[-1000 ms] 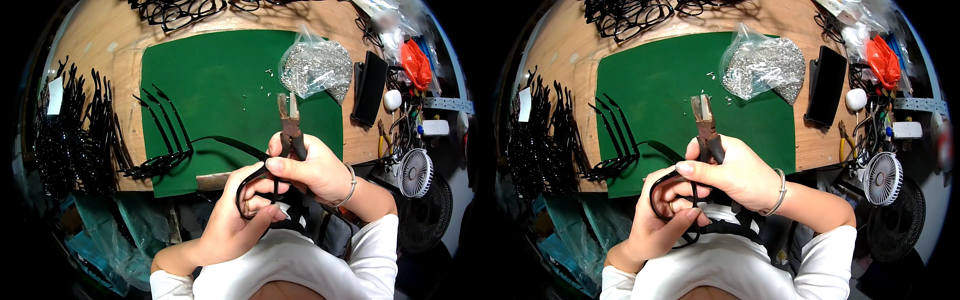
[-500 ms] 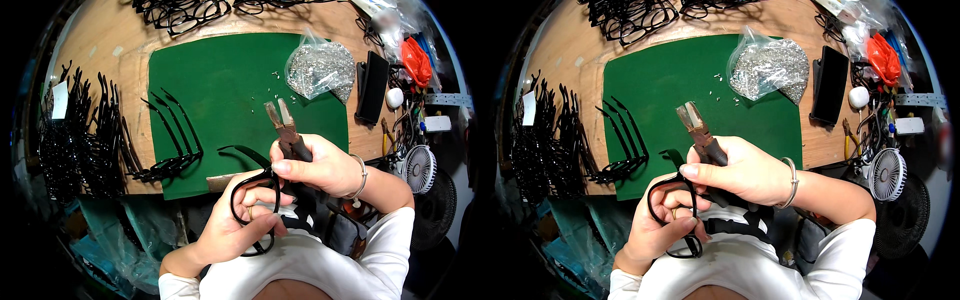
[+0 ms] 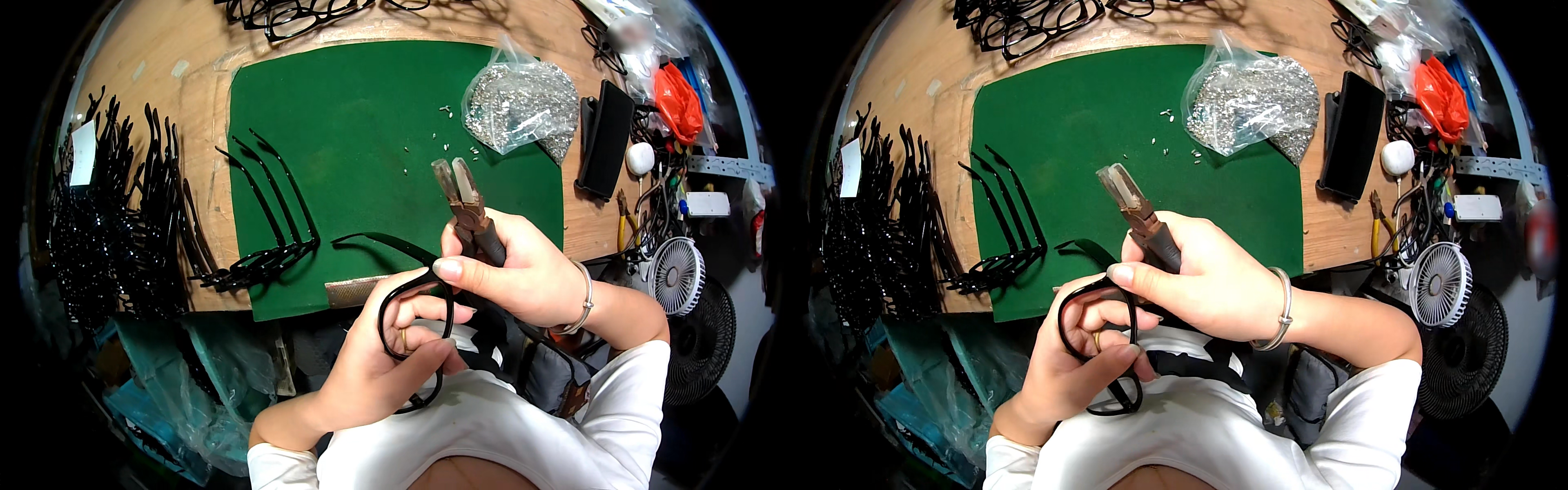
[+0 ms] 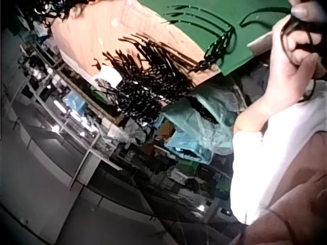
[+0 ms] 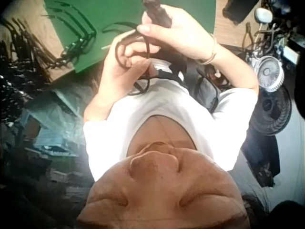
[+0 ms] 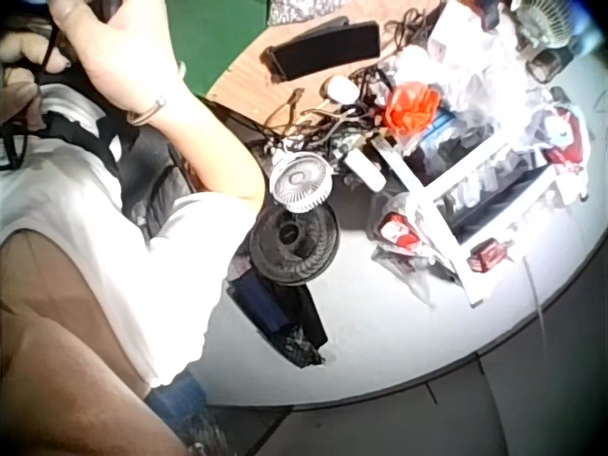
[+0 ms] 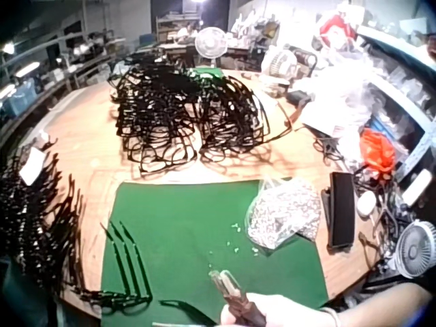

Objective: The person uses pliers to adjust the arms and frames of multiple black eyeglasses on a green mat. They repeatedly pick up glasses, bend or tighten parts with pliers, and place them back on the table. The workspace contains many glasses, small metal parts, and tools.

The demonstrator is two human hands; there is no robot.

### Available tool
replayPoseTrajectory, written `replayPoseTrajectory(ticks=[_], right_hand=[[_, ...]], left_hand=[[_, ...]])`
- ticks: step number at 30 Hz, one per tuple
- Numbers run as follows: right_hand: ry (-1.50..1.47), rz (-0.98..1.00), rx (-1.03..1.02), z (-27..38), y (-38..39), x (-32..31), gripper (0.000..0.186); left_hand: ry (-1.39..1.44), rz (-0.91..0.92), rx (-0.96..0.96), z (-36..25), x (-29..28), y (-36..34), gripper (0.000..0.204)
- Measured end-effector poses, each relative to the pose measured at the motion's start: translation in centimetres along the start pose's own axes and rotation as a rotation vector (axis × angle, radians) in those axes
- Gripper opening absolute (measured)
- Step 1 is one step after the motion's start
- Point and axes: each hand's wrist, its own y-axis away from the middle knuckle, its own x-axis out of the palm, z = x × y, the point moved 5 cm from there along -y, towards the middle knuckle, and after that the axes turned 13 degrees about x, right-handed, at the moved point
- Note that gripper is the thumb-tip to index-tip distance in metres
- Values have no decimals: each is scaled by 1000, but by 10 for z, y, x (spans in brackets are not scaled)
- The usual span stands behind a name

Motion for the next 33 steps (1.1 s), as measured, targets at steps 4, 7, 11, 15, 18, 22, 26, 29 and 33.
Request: replayPoseTrajectory(ticks=[4, 7, 11, 15, 18, 22, 26, 29, 33], right_hand=[[-186, 112, 56, -4, -2, 4, 15], [83, 67, -6, 4, 7, -5, 18], [505, 193, 221, -8, 22, -17, 24], [542, 313, 326, -1, 25, -2, 34], [616, 309, 240, 6, 20, 0, 34], [745, 228, 159, 6, 15, 2, 37], [901, 27, 135, 3, 16, 0, 38], [886, -7, 99, -1, 17, -5, 42], [773, 320, 147, 9, 12, -17, 52]], left_hand=[[45, 81, -70, -3, -4, 0, 56], [90, 70, -72, -6, -8, 5, 57], [62, -20, -101, -8, -15, 8, 49], [41, -32, -87, -5, -15, 8, 43], [26, -24, -89, -4, -14, 9, 41], [5, -49, -111, -1, -11, 10, 39], [-20, -18, -128, 3, -10, 11, 41], [4, 16, -137, 3, -8, 9, 43], [-3, 14, -113, 0, -9, 9, 44]])
